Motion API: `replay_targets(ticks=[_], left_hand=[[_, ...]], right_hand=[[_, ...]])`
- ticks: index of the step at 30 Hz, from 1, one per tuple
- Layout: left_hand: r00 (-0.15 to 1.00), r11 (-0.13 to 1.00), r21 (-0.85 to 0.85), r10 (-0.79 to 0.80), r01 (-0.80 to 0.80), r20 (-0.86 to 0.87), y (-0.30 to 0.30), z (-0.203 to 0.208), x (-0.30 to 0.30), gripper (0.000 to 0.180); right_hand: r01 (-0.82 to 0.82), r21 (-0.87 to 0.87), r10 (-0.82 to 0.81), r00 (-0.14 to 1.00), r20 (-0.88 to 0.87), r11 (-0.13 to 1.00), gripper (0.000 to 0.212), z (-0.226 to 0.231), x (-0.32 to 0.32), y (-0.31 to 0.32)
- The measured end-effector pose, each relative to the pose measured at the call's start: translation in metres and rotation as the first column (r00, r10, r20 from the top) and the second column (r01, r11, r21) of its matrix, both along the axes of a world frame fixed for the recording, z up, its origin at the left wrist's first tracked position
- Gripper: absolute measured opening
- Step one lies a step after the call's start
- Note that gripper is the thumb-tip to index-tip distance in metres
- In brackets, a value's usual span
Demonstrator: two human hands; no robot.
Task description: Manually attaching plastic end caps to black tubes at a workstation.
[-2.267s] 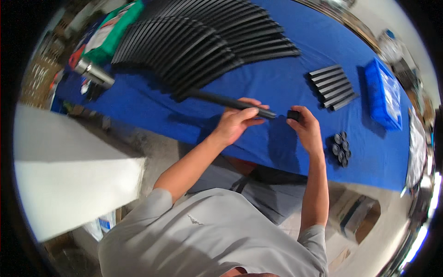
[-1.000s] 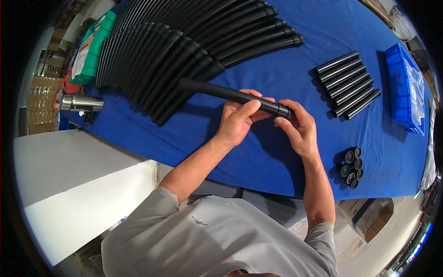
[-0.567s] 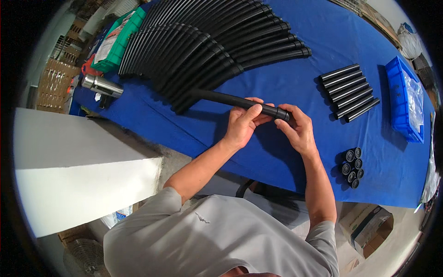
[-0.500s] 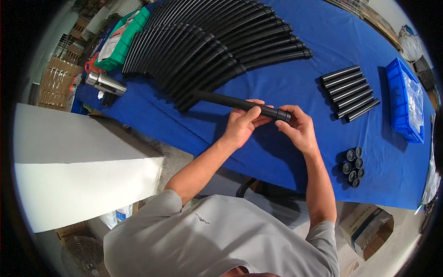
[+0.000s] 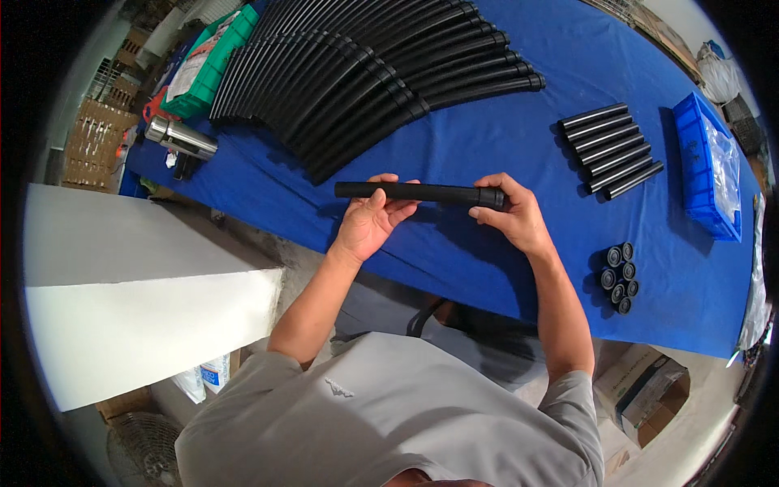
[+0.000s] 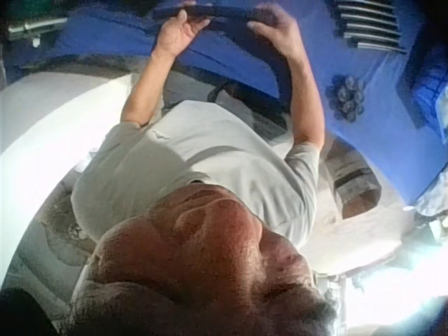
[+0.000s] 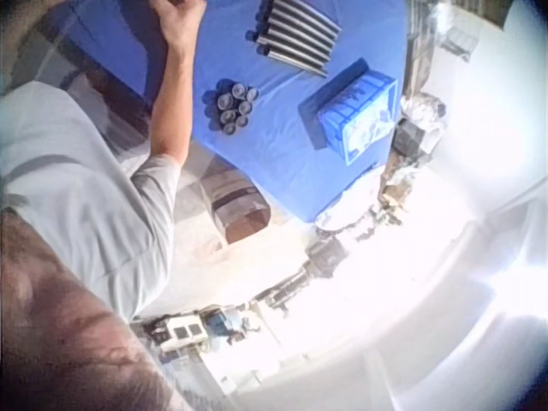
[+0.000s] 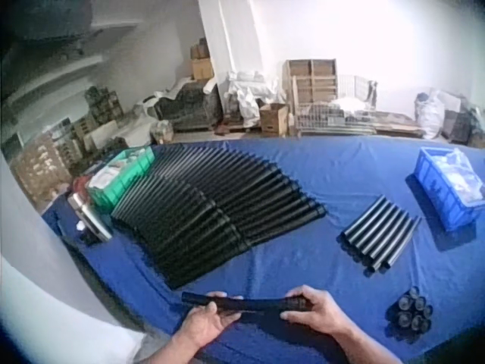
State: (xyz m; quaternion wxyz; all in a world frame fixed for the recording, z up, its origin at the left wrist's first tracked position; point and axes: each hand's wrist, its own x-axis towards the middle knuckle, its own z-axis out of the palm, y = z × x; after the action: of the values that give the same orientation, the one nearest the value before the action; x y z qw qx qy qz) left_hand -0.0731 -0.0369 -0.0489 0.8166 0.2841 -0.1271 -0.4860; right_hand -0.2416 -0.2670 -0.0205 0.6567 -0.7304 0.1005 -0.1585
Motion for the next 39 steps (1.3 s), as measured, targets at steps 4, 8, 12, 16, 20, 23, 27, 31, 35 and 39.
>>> replay_targets(ticks=[4, 8, 12, 16, 20, 23, 27, 31, 35, 39], left_hand=[[0.998, 0.999, 0.021, 0.027, -0.028, 0.064, 0.0, 0.001, -0.003, 0.037], [0.992, 0.998, 0.032, 0.043, -0.047, 0.118, 0.001, -0.001, -0.005, 0.036], [0.989, 0.996, 0.05, 0.06, -0.067, 0.138, 0.003, 0.001, -0.007, 0.036], [0.993, 0.997, 0.067, 0.032, -0.04, 0.116, 0.003, 0.002, -0.006, 0.037], [0.991, 0.996, 0.067, 0.045, -0.053, 0.125, 0.004, -0.001, -0.005, 0.038], [0.995, 0.996, 0.069, 0.048, -0.054, 0.093, 0.003, 0.002, -0.004, 0.036], [0.998, 0.999, 0.027, 0.019, -0.021, 0.063, 0.004, 0.004, -0.001, 0.035], [0.998, 1.0, -0.004, -0.012, 0.012, 0.058, 0.007, 0.001, -0.001, 0.033], [0.994, 0.999, -0.027, -0.024, 0.028, 0.11, 0.007, -0.006, -0.003, 0.036], [0.988, 0.999, -0.009, -0.032, 0.034, 0.151, 0.008, -0.005, -0.004, 0.041]], right_hand=[[0.044, 0.023, -0.043, 0.999, -0.019, 0.999, 0.029, 0.006, -0.001, 0.007], [0.037, -0.053, -0.037, 0.999, 0.01, 0.998, 0.027, 0.006, -0.002, 0.008], [0.011, -0.156, -0.007, 1.0, 0.022, 0.988, 0.027, -0.002, -0.002, 0.003], [-0.064, -0.005, 0.064, 0.998, 0.023, 0.998, 0.027, 0.001, -0.005, -0.002], [-0.043, -0.057, 0.041, 0.999, -0.024, 0.997, 0.029, 0.003, -0.003, -0.001], [-0.044, -0.078, 0.042, 0.999, -0.031, 0.996, 0.031, 0.004, -0.002, 0.0], [0.042, 0.16, -0.047, 0.999, 0.027, 0.986, 0.031, 0.005, 0.0, 0.007], [-0.053, 0.25, 0.068, 0.996, -0.05, 0.967, 0.028, 0.002, -0.001, 0.004], [-0.013, 0.243, 0.01, 1.0, 0.013, 0.97, 0.025, 0.0, -0.007, 0.008], [-0.015, 0.204, 0.019, 1.0, -0.019, 0.979, 0.027, -0.005, -0.002, 0.003]])
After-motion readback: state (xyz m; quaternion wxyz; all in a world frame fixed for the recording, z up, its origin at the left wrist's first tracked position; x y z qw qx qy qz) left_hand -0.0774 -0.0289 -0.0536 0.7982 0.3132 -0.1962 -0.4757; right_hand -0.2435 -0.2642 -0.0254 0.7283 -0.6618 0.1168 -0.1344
